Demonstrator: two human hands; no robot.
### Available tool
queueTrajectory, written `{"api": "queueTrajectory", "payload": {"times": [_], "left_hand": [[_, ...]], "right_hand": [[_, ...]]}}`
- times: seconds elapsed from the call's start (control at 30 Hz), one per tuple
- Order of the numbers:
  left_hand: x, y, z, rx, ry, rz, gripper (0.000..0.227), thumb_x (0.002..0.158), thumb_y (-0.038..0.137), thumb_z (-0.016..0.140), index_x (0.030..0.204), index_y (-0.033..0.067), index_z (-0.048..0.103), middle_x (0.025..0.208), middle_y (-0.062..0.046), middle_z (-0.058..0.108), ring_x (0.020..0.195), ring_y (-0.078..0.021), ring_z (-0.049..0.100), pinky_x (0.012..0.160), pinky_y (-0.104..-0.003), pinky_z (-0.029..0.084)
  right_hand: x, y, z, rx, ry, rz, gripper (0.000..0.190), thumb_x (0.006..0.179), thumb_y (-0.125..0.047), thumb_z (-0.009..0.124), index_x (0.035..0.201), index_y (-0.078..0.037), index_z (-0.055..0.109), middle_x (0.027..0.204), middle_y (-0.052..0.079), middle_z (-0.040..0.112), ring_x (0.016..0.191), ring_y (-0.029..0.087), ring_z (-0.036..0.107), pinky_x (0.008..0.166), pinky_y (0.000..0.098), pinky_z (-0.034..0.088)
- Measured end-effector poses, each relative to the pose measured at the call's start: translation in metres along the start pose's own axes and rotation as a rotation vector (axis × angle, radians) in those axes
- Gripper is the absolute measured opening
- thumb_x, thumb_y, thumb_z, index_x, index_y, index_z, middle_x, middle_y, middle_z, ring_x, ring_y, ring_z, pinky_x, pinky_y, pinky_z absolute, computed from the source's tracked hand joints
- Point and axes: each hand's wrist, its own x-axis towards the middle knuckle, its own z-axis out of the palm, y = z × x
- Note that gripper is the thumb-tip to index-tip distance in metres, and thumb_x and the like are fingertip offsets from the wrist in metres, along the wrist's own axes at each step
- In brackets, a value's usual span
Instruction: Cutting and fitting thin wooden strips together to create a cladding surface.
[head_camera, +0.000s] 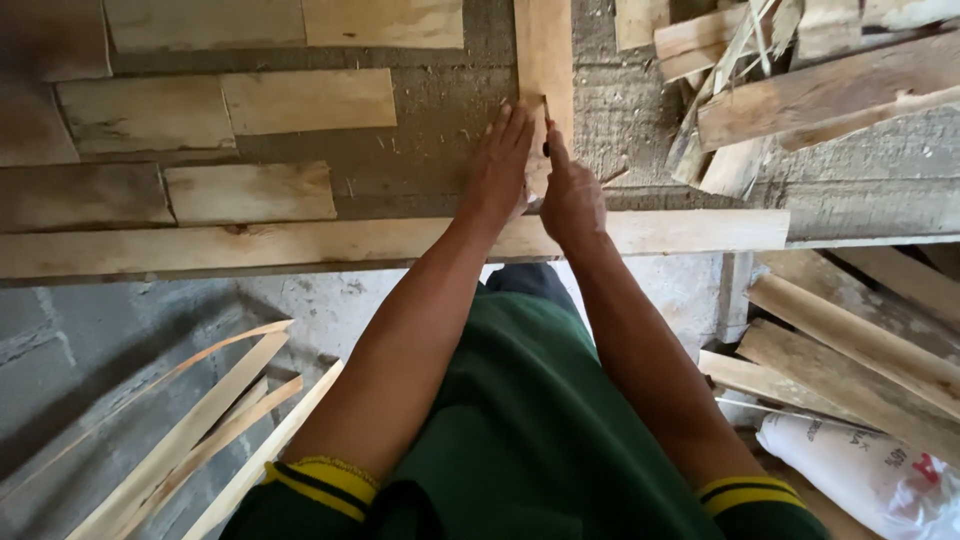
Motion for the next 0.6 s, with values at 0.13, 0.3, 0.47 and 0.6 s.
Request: {"api": "queueTrajectory", "payload": {"times": [0.13, 0.3, 0.47, 0.6], "left_hand": [[0.001, 0.008, -0.018, -0.049, -0.036, -0.036, 0.096, 0.076, 0.013, 0.082, 0.157, 0.0024, 0.031, 0.167, -0.015, 0.018, 0.155, -0.0336, 0.019, 0.126, -0.047, 0.021], [0.0, 0.001, -0.001, -0.021, 0.007, -0.019, 0.103, 0.073, 0.012, 0.088, 0.16, 0.0071, 0.031, 0.171, -0.011, 0.016, 0.158, -0.0313, 0.019, 0.128, -0.047, 0.025], [0.003, 0.006, -0.016, -0.054, -0.024, -0.005, 0.106, 0.071, 0.013, 0.088, 0.159, 0.0061, 0.03, 0.169, -0.014, 0.017, 0.156, -0.0329, 0.018, 0.127, -0.047, 0.023], [0.004, -0.005, 0.012, -0.042, 0.061, 0.021, 0.089, 0.083, 0.012, 0.078, 0.159, 0.0021, 0.033, 0.17, -0.014, 0.02, 0.158, -0.034, 0.018, 0.128, -0.048, 0.024]], "right_hand": [[-0.009, -0.002, -0.002, 0.058, 0.058, -0.041, 0.078, 0.096, -0.002, 0.062, 0.163, -0.02, 0.027, 0.097, 0.026, 0.073, 0.081, 0.044, 0.071, 0.066, 0.0562, 0.053], [-0.017, -0.015, -0.013, 0.058, -0.09, 0.11, 0.075, 0.1, -0.003, 0.058, 0.164, -0.018, 0.023, 0.097, 0.028, 0.072, 0.077, 0.044, 0.071, 0.066, 0.0566, 0.055], [-0.031, -0.012, -0.013, 0.054, -0.042, 0.061, 0.078, 0.095, -0.001, 0.059, 0.163, -0.019, 0.026, 0.098, 0.029, 0.072, 0.081, 0.046, 0.07, 0.068, 0.0581, 0.054], [-0.044, 0.001, 0.002, 0.06, -0.021, 0.031, 0.085, 0.085, 0.007, 0.055, 0.161, -0.019, 0.03, 0.107, 0.029, 0.071, 0.087, 0.049, 0.07, 0.072, 0.059, 0.054]]}}
